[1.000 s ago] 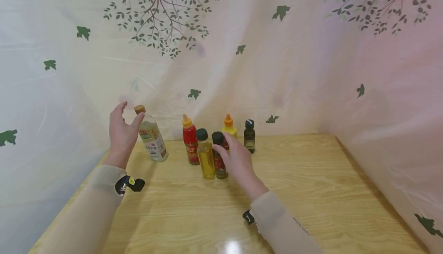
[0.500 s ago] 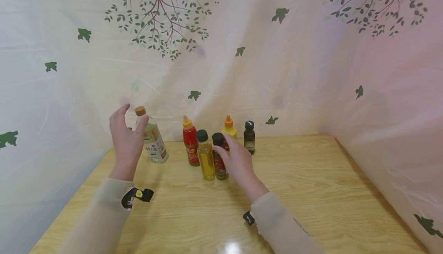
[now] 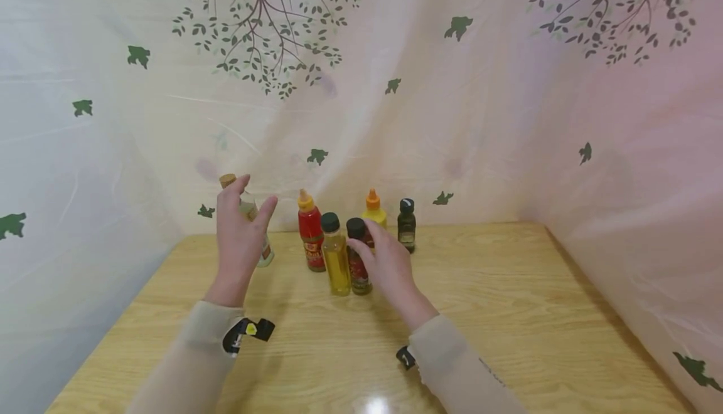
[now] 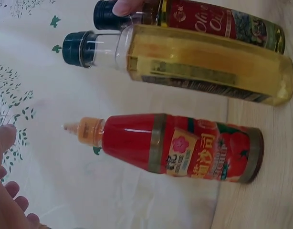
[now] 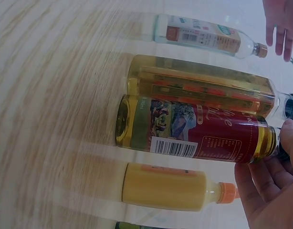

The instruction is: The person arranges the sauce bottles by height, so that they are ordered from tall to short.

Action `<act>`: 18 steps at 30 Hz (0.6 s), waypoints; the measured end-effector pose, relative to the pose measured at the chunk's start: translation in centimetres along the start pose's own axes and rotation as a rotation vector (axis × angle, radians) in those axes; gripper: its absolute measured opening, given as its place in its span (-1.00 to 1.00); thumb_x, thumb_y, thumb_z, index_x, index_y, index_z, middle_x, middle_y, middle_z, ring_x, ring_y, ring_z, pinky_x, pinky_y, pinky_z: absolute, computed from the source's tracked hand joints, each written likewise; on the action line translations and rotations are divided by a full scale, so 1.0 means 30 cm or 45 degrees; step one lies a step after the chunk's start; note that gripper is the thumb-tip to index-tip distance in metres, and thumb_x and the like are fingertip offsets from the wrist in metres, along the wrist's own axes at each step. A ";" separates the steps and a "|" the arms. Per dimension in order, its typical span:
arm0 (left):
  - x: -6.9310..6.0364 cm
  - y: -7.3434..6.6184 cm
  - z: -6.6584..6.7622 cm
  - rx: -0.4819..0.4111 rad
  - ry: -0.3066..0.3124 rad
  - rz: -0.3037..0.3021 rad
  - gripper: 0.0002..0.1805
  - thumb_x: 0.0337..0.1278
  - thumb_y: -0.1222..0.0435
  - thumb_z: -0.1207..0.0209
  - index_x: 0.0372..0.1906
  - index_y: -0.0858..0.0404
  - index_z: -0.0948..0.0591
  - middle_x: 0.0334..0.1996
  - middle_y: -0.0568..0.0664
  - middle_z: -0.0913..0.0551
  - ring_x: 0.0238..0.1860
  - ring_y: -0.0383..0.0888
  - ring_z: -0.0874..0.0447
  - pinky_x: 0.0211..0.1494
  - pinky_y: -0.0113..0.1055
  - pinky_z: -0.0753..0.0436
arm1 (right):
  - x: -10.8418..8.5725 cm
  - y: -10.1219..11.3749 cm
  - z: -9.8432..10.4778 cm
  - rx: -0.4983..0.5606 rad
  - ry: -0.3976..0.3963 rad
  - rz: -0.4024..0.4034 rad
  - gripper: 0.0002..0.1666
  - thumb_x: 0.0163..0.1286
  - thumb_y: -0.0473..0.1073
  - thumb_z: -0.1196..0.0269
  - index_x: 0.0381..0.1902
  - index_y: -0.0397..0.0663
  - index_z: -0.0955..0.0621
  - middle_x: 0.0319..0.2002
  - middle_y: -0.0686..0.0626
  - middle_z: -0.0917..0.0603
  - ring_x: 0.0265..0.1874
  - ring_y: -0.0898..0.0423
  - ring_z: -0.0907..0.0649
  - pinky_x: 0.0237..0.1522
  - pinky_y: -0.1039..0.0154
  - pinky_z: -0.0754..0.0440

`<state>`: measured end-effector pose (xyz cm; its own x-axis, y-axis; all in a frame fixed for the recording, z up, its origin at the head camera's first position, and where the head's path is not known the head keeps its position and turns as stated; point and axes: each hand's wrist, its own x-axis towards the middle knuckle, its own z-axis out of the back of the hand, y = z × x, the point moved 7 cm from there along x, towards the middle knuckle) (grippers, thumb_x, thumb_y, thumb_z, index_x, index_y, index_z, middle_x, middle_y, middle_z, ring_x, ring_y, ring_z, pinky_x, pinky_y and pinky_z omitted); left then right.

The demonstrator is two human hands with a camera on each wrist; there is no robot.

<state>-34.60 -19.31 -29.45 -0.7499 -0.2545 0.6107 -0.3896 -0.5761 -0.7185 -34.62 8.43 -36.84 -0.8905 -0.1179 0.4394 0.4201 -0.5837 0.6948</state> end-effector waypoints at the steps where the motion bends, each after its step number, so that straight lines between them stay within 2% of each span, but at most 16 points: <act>1: -0.003 0.001 -0.011 -0.003 0.014 0.007 -0.24 0.50 0.11 -0.44 0.63 0.19 -0.43 0.57 0.13 -0.42 0.60 0.10 -0.32 0.68 0.07 -0.32 | 0.000 0.000 0.000 -0.002 0.000 -0.001 -0.53 0.63 0.03 -0.38 0.36 -0.01 -0.64 0.05 -0.06 -0.84 0.07 -0.12 -0.79 0.15 -0.21 -0.70; 7: -0.029 0.015 -0.071 -0.015 0.105 0.096 -0.22 0.53 0.03 -0.39 0.68 0.11 -0.38 0.62 0.03 -0.39 0.63 0.06 -0.30 0.68 0.10 -0.32 | -0.003 0.002 -0.002 0.005 0.007 -0.013 -0.54 0.64 0.03 -0.38 0.36 0.01 -0.64 0.07 -0.06 -0.84 0.08 -0.12 -0.79 0.15 -0.21 -0.71; 11: -0.037 0.025 -0.110 -0.036 0.146 0.153 -0.22 0.53 0.04 -0.40 0.68 0.10 -0.37 0.62 0.03 -0.40 0.63 0.05 -0.32 0.67 0.10 -0.33 | -0.003 0.000 -0.004 0.005 0.007 -0.015 -0.52 0.64 0.04 -0.37 0.37 0.02 -0.64 0.08 -0.06 -0.84 0.09 -0.11 -0.79 0.15 -0.21 -0.71; 18: -0.043 0.054 -0.177 -0.020 0.203 0.194 -0.21 0.51 0.06 -0.42 0.67 0.14 -0.40 0.59 0.08 -0.44 0.61 0.10 -0.36 0.65 0.10 -0.38 | 0.000 -0.003 -0.004 -0.010 0.000 -0.006 -0.54 0.64 0.04 -0.37 0.36 0.02 -0.64 0.07 -0.06 -0.84 0.08 -0.11 -0.80 0.13 -0.21 -0.72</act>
<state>-37.08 -15.79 -33.16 -0.8754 -0.2108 0.4350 -0.2726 -0.5279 -0.8044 -34.66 8.39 -36.96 -0.8926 -0.1150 0.4360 0.4143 -0.5908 0.6923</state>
